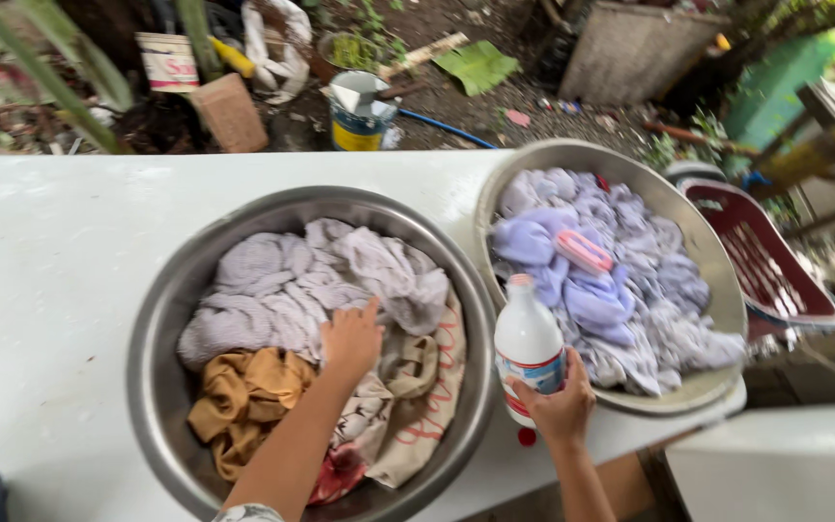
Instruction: The person pours liquid from a bottle onto fabrics in a basin, turns them over to pour more liquid, and rubs soap onto a towel by hand.
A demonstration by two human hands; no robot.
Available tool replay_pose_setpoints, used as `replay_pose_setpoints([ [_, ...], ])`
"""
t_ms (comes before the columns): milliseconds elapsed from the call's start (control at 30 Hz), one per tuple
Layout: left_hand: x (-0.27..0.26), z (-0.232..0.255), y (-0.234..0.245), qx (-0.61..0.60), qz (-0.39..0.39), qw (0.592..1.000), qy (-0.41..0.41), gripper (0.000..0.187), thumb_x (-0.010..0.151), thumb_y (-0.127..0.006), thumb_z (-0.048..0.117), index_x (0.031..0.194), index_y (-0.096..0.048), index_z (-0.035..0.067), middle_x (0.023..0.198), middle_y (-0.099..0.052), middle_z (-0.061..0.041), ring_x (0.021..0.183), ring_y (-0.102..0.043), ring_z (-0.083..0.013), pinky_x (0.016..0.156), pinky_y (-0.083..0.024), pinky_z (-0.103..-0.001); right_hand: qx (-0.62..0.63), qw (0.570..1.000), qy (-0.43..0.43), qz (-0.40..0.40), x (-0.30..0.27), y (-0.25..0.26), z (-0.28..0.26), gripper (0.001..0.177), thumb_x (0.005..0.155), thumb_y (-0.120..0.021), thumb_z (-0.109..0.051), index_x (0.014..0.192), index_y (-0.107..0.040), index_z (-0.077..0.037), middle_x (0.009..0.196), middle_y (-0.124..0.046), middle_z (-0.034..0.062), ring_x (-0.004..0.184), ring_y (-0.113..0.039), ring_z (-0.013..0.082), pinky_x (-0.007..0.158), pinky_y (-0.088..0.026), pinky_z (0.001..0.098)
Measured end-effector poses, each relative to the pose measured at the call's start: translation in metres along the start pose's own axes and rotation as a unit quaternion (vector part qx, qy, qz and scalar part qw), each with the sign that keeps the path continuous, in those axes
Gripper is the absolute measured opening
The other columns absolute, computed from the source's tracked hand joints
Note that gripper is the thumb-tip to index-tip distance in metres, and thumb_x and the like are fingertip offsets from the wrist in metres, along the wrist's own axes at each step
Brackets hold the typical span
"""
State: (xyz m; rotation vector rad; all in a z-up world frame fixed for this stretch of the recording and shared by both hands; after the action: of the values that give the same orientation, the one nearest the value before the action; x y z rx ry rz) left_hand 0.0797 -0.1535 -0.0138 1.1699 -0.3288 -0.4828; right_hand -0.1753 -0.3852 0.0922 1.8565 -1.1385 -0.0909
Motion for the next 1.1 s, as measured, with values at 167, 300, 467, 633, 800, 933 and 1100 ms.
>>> replay_pose_setpoints([
  [167, 0.006, -0.002, -0.006, 0.042, -0.025, 0.999, 0.023, 0.024, 0.095, -0.063, 0.034, 0.113, -0.071, 0.021, 0.116, -0.071, 0.000, 0.119, -0.056, -0.0269, 0.099, -0.041, -0.055, 0.367, 0.923, -0.112, -0.010, -0.036, -0.031, 0.064, 0.085, 0.065, -0.090, -0.003, 0.137, -0.046, 0.001, 0.122, -0.067, 0.0163, 0.106, -0.070, 0.0249, 0.088, -0.060, 0.0353],
  [300, -0.004, 0.003, 0.013, -0.014, 0.077, 0.997, -0.003, 0.018, 0.089, -0.066, 0.031, 0.093, -0.078, 0.019, 0.101, -0.075, 0.003, 0.110, -0.060, -0.0266, 0.093, -0.044, -0.053, 0.432, 0.890, -0.139, -0.032, -0.057, -0.060, 0.094, 0.087, 0.068, -0.085, 0.006, 0.141, -0.039, -0.002, 0.134, -0.059, 0.0160, 0.119, -0.065, 0.0253, 0.096, -0.059, 0.0372],
  [467, -0.044, 0.065, 0.037, -0.076, 0.046, 0.994, -0.070, 0.019, 0.091, -0.066, 0.028, 0.103, -0.079, 0.023, 0.087, -0.072, -0.012, 0.088, -0.066, -0.0322, 0.082, -0.051, -0.048, 0.451, 0.871, -0.177, -0.079, -0.081, -0.053, 0.104, 0.094, 0.071, -0.081, 0.005, 0.147, -0.028, -0.007, 0.146, -0.048, 0.0142, 0.128, -0.057, 0.0223, 0.101, -0.055, 0.0354],
  [633, -0.128, 0.161, 0.043, -0.176, -0.019, 0.956, -0.234, 0.014, 0.084, -0.072, 0.026, 0.088, -0.078, 0.014, 0.077, -0.068, -0.014, 0.083, -0.064, -0.0342, 0.078, -0.048, -0.049, 0.348, 0.921, -0.159, -0.076, -0.129, -0.040, 0.118, 0.093, 0.072, -0.080, 0.004, 0.150, -0.030, -0.006, 0.141, -0.043, 0.0118, 0.107, -0.061, 0.0215, 0.085, -0.058, 0.0351],
  [800, -0.171, 0.213, 0.007, -0.017, -0.036, 0.922, -0.385, 0.005, 0.085, -0.073, 0.014, 0.086, -0.073, 0.009, 0.088, -0.071, -0.010, 0.099, -0.062, -0.0309, 0.088, -0.045, -0.049, 0.416, 0.897, -0.126, -0.082, -0.117, -0.050, 0.139, 0.083, 0.079, -0.079, -0.002, 0.150, -0.037, -0.002, 0.136, -0.051, 0.0136, 0.113, -0.058, 0.0205, 0.088, -0.054, 0.0354],
  [933, -0.176, 0.220, -0.011, -0.135, -0.006, 0.919, -0.370, 0.057, 0.066, -0.071, 0.005, 0.121, -0.059, -0.009, 0.114, -0.063, -0.025, 0.110, -0.057, -0.0398, 0.095, -0.044, -0.047, 0.220, 0.974, 0.045, -0.018, -0.072, -0.019, 0.109, 0.090, 0.078, -0.086, -0.023, 0.151, -0.038, -0.002, 0.150, -0.049, 0.0165, 0.132, -0.054, 0.0273, 0.101, -0.050, 0.0409],
  [1100, -0.136, 0.221, -0.025, -0.357, 0.063, 0.898, -0.249, 0.072, 0.070, -0.053, -0.011, 0.141, -0.043, -0.002, 0.136, -0.050, -0.028, 0.131, -0.048, -0.0461, 0.115, -0.041, -0.048, 0.333, 0.936, 0.109, 0.013, -0.036, -0.022, 0.080, 0.095, 0.087, -0.078, -0.047, 0.156, -0.033, 0.000, 0.152, -0.047, 0.0151, 0.137, -0.052, 0.0261, 0.109, -0.048, 0.0424],
])
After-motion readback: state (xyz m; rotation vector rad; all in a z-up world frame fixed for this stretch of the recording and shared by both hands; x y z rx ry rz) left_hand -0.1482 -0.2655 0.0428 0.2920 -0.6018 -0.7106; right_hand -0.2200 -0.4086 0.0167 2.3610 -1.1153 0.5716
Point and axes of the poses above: each hand's wrist, its own x-axis towards the middle knuckle, its own y-axis out of the back of the hand, z = x × y, the point moved 4 cm from there along x, towards the middle knuckle
